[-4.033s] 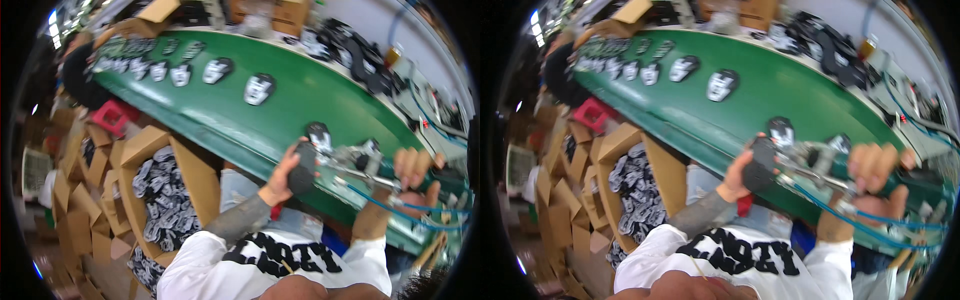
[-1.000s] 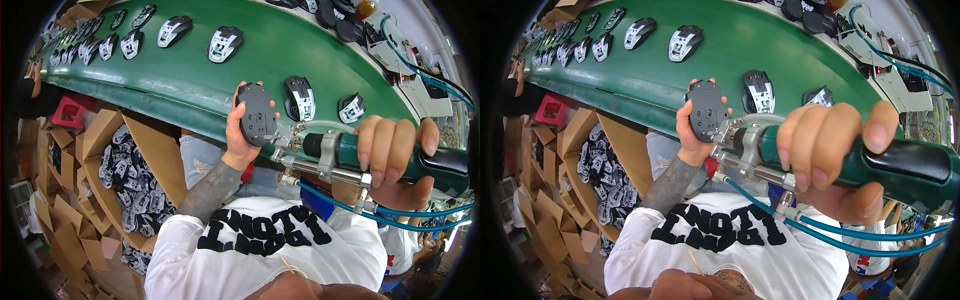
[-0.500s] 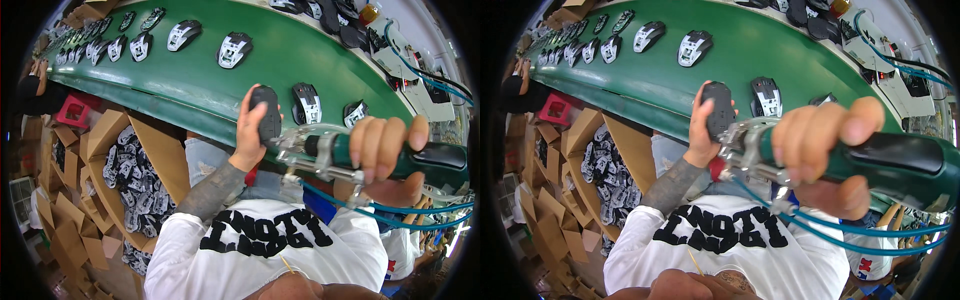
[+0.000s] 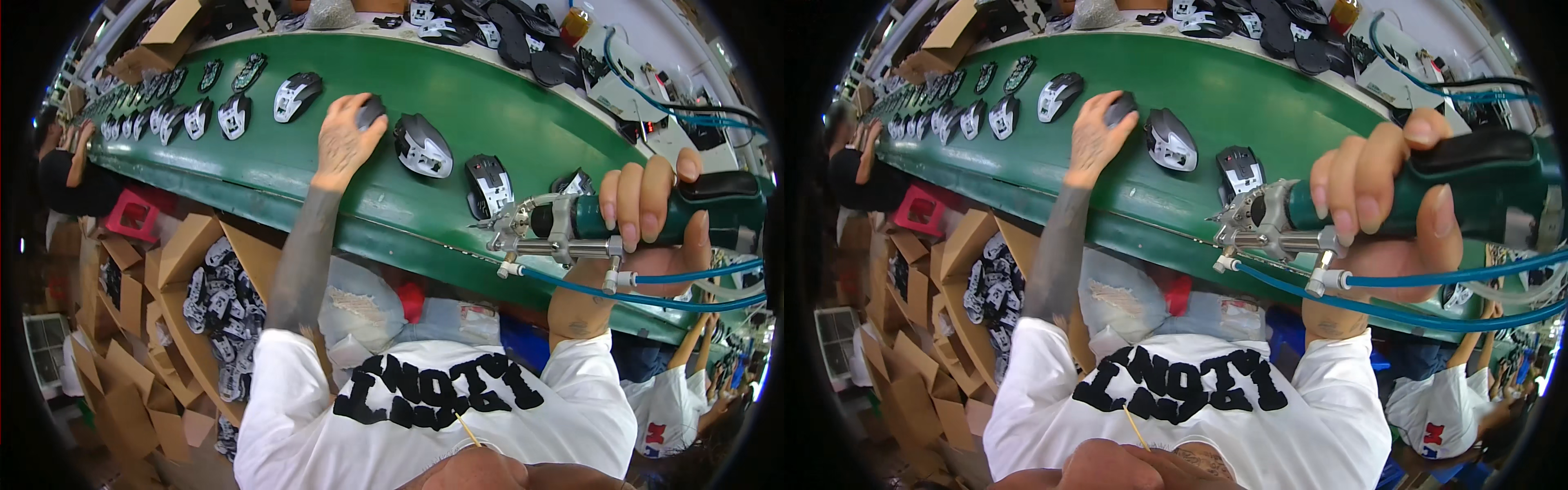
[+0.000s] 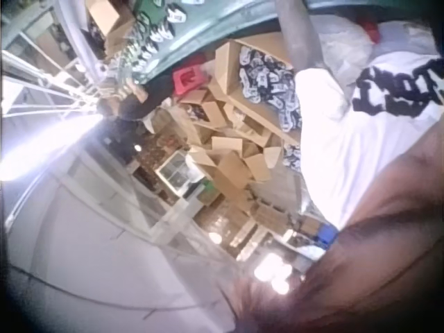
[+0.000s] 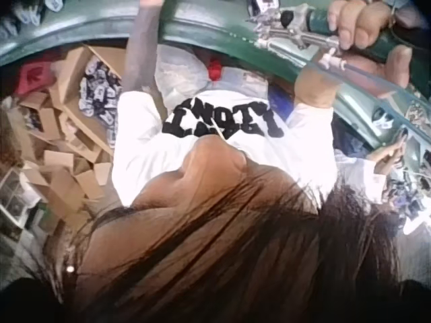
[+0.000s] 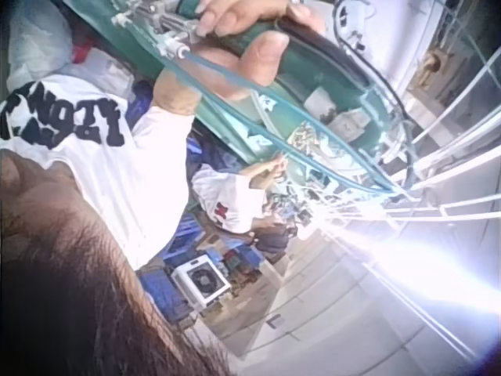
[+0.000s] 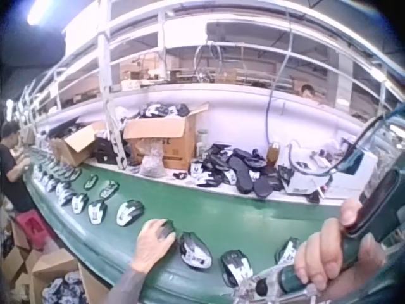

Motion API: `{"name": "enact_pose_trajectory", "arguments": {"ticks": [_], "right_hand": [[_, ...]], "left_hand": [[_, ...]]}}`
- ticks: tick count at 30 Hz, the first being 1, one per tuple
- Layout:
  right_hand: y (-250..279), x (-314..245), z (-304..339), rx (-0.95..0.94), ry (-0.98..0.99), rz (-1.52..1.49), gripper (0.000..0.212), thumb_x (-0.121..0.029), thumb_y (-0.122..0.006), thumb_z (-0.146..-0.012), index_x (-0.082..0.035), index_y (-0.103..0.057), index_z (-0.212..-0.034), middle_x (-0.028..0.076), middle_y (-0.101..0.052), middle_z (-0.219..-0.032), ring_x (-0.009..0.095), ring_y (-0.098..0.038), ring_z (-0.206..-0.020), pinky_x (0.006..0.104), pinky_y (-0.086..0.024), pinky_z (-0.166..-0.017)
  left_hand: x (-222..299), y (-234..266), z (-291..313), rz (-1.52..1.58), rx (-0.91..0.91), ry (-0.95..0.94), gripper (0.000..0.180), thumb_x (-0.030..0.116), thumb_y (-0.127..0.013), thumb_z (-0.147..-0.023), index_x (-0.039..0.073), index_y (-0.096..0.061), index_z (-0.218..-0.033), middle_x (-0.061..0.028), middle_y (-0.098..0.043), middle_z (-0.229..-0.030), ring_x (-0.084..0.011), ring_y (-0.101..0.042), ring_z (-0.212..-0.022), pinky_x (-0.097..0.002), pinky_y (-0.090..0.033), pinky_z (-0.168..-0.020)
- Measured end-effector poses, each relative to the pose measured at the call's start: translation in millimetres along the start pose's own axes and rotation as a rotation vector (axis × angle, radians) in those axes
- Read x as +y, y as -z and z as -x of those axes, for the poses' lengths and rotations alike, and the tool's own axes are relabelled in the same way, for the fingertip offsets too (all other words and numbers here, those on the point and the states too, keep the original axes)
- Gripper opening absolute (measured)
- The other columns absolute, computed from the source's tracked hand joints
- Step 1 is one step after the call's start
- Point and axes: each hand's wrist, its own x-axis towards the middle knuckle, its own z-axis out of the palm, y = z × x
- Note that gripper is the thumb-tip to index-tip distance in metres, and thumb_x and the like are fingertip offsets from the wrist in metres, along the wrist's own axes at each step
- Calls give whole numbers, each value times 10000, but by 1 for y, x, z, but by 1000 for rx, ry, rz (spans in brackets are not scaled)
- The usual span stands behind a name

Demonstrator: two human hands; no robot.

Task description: The recorder is using a pneumatic screwdriver to fasten components onto the base of computer mice on a conveyor belt assembly line.

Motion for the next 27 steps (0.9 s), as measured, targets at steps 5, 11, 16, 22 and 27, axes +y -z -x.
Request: {"name": "enact_pose_trajectory", "arguments": {"ticks": [5,11,16,22,27], "right_hand": [[3,4,4,39,39,-3,377,-346,-492,-905,-77,-410,-1156,23,-466,-682,143,-452,-565,319,-369,-623],[-3,20,5,37,23,4,381,-349,-550,-876,-100,-438,-1142,26,-465,-685,151,-448,-576,329,-358,-631],[0,41,4,81,96,9,389,-327,-548,-870,-76,-435,-1144,46,-476,-669,163,-453,-554,340,-369,-601],[-2,50,3,-1,106,-7,328,-282,-477,-873,-55,-426,-1104,35,-468,-708,132,-448,-591,313,-347,-629],[-2,53,3,45,79,31,331,-303,-512,-871,-71,-433,-1092,39,-473,-691,143,-452,-573,324,-358,-616]], "left_hand": [[77,40,73,1900,-14,759,480,266,-479,-874,146,-366,-1325,-102,-510,-1119,-231,-564,-901,-431,-511,-751],[115,30,123,2172,-129,837,535,326,-434,-881,172,-295,-1374,-125,-382,-1351,-273,-545,-1031,-488,-491,-843],[110,24,122,2161,-185,805,554,327,-451,-884,153,-274,-1379,-130,-356,-1376,-271,-528,-1072,-479,-496,-852],[113,24,123,2135,-186,812,561,323,-483,-876,147,-286,-1371,-137,-354,-1375,-261,-525,-1076,-474,-504,-840],[113,25,120,2165,-178,861,550,321,-477,-885,146,-289,-1371,-139,-352,-1373,-259,-537,-1055,-465,-502,-844]]}}
